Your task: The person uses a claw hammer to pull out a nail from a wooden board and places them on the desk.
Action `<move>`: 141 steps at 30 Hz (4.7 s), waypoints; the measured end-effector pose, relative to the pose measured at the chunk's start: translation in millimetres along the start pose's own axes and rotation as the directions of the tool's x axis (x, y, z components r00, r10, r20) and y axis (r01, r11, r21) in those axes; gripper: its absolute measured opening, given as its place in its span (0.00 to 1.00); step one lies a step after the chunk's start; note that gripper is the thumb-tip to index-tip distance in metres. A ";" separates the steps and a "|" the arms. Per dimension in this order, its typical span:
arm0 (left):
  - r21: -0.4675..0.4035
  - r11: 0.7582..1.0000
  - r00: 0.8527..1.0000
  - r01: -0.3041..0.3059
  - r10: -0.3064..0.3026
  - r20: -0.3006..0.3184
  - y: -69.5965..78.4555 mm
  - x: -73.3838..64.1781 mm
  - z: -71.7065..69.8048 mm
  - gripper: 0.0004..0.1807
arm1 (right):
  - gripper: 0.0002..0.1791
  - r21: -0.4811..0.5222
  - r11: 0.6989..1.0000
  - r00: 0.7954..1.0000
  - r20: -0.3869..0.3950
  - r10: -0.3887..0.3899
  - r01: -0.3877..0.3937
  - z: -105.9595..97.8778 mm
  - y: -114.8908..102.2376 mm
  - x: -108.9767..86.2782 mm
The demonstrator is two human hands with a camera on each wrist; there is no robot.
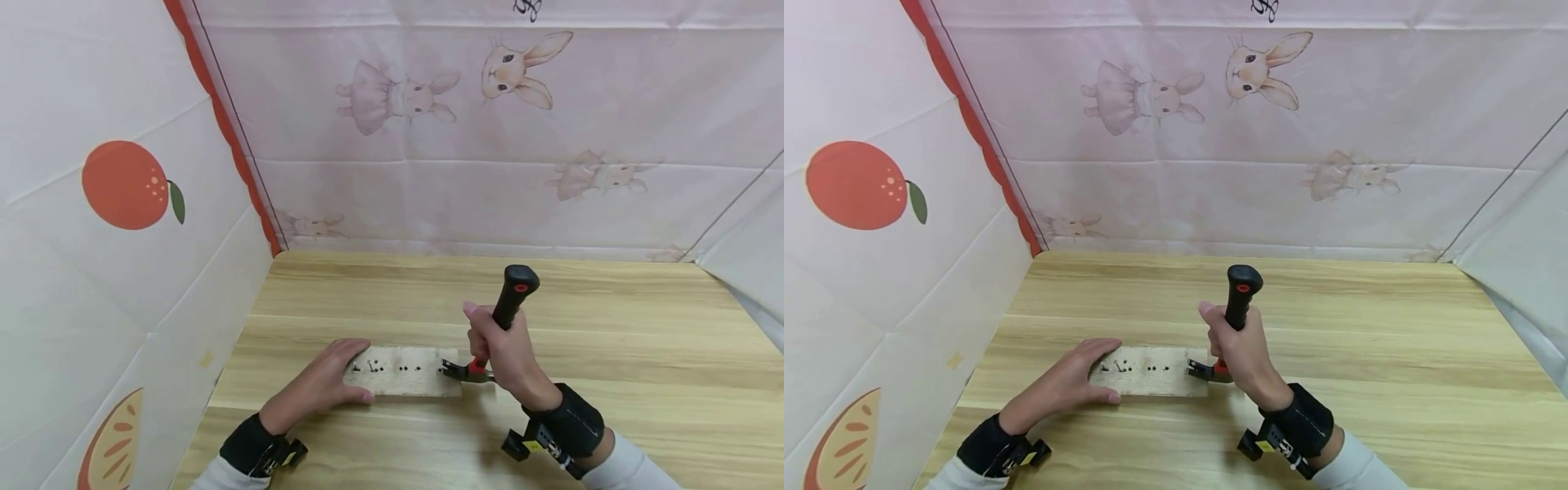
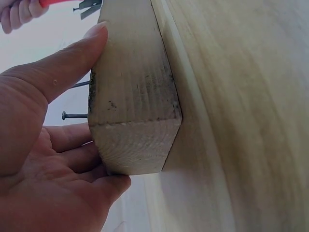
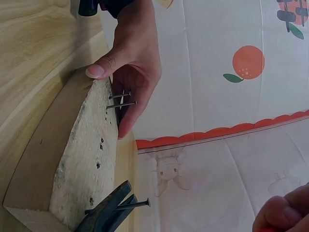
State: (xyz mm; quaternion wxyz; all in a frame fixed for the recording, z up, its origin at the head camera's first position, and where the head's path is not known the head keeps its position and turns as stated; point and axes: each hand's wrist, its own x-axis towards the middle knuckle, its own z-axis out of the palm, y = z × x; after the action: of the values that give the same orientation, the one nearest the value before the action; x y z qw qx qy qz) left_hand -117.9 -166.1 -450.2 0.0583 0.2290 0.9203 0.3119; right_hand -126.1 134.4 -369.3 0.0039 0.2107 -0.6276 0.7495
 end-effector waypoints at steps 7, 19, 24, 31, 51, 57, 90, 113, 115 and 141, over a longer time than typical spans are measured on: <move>-0.010 1.000 1.000 0.012 -0.012 0.010 -0.5 0.2 -0.4 0.51 | 0.27 0.149 0.987 0.997 -0.057 -0.046 0.054 -5.9 3.2 -0.8; -0.010 1.000 1.000 0.001 -0.001 0.007 -2.5 0.8 -0.4 0.51 | 0.27 0.299 0.950 0.993 -0.100 -0.067 0.094 -22.8 9.4 -4.2; -0.022 1.000 1.000 0.004 -0.004 0.007 -2.9 0.8 -0.3 0.51 | 0.27 0.457 0.886 0.995 -0.085 -0.048 0.082 -37.9 15.9 -5.7; -0.034 0.999 1.000 0.003 -0.003 -0.005 -2.5 0.8 -1.2 0.51 | 0.27 0.618 0.786 0.982 -0.145 0.122 -0.006 -56.3 22.7 -8.1; -0.012 1.000 0.999 0.020 -0.020 0.044 2.5 2.4 -4.0 0.51 | 0.26 0.659 0.751 0.978 -0.137 0.160 -0.031 -64.8 20.8 -10.1; 0.034 0.999 0.999 0.028 -0.029 0.040 8.8 2.5 -9.6 0.52 | 0.26 0.630 0.777 0.980 -0.146 0.137 -0.015 -65.3 11.2 -8.6; -0.289 0.914 0.958 -0.284 0.260 -0.119 74.7 14.2 1.6 0.17 | 0.26 0.703 0.711 1.000 0.009 -0.006 -0.002 -27.0 -26.9 -24.0; -0.321 0.855 0.912 -0.408 0.394 -0.111 92.1 11.8 14.2 0.03 | 0.25 0.701 0.713 0.994 0.071 -0.082 0.009 -13.4 -28.4 -31.4; -0.321 0.849 0.907 -0.419 0.407 -0.110 92.2 12.2 14.1 0.04 | 0.25 0.698 0.716 0.992 0.082 -0.091 0.009 -13.2 -28.3 -32.0; -0.301 0.794 0.836 -0.528 0.549 -0.019 103.6 2.1 9.1 0.05 | 0.20 0.522 0.836 0.907 0.250 -0.339 0.168 -4.0 -41.9 -44.3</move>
State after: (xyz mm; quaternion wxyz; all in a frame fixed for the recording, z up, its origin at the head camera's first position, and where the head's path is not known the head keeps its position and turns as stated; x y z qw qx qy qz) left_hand -77.7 -87.6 -395.2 0.0323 0.4807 0.7574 0.4406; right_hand -75.7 158.5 -344.7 -0.0547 0.4102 -0.3746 0.8297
